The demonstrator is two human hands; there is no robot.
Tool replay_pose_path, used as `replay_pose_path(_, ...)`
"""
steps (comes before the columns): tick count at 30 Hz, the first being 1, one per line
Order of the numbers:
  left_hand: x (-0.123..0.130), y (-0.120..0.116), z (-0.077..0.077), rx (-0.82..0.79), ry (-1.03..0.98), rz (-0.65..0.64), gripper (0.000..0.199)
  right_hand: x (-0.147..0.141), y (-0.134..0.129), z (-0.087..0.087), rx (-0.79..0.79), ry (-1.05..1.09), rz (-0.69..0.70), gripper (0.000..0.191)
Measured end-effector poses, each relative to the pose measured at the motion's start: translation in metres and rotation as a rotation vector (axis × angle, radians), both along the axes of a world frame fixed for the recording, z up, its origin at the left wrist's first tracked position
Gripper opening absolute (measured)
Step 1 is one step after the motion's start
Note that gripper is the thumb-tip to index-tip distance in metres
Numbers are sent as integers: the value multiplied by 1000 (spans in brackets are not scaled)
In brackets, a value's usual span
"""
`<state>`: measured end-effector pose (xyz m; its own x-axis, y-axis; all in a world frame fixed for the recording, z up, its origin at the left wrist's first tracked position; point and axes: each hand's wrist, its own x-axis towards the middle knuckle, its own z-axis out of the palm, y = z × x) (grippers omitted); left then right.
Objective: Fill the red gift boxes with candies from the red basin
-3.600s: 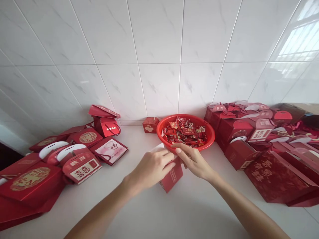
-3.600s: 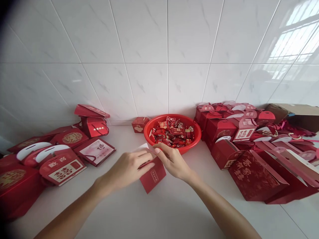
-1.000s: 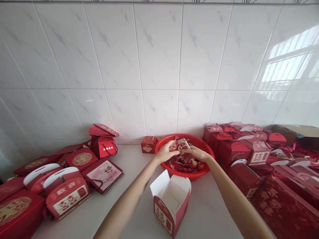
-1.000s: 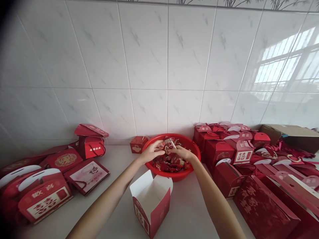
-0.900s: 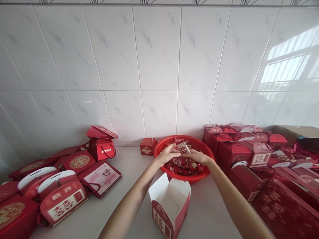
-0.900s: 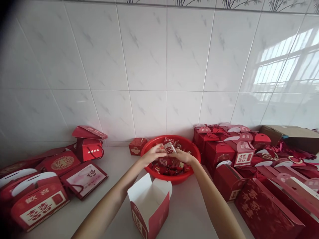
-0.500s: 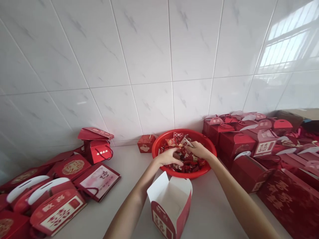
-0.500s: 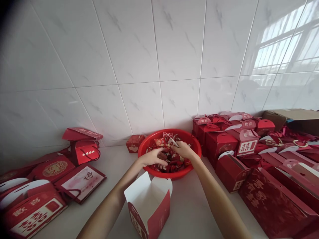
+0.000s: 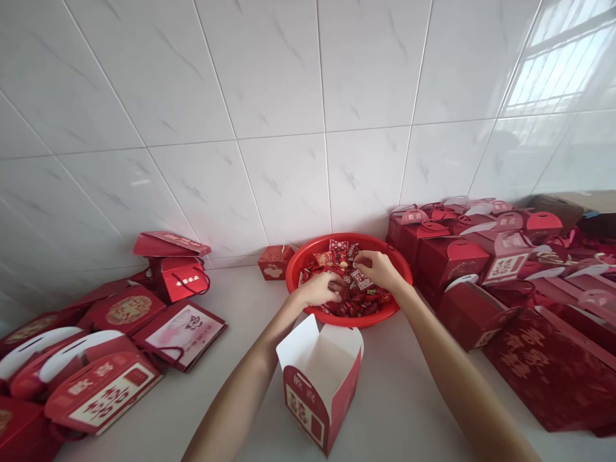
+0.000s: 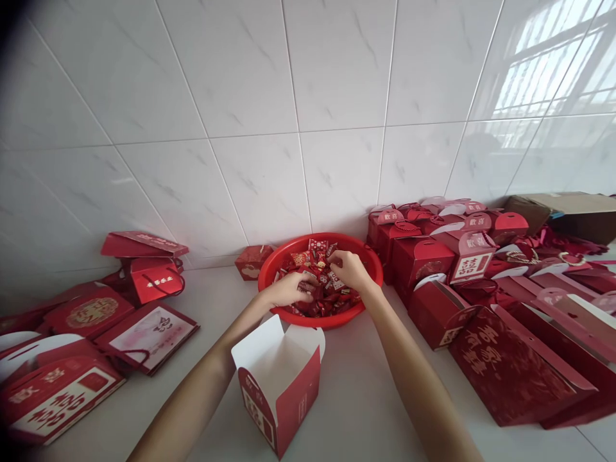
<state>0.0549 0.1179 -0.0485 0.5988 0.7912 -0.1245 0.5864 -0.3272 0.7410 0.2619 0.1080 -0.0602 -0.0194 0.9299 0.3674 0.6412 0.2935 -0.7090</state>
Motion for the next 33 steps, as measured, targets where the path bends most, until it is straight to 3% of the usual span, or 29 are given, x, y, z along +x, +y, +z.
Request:
replay_pose_path(4, -4, 0, 2, -22, -173, 60, 57, -4, -4, 2, -32, -24, 135, 21)
replay_pose_path(10, -7, -1, 5, -99, -449, 113, 62, -3, -5, 3, -24, 23, 185, 21)
replay_pose_path(18, -9, -8, 8, -137, -542, 90, 70, -1, -11, 6, -29, 128, 267, 28)
replay_pose_path(24, -6, -4, 1, -212, -676, 187, 65, -2, -12, 11, 93, 376, 133, 20)
replay_pose_path(29, -6, 0, -2, 23, -467, 162, 52, -3, -14, 14, 62, 453, 115, 24)
replay_pose_path(33, -5, -2, -2, 53, -287, 58, 43, -4, -17, 16, -10, 511, 150, 21)
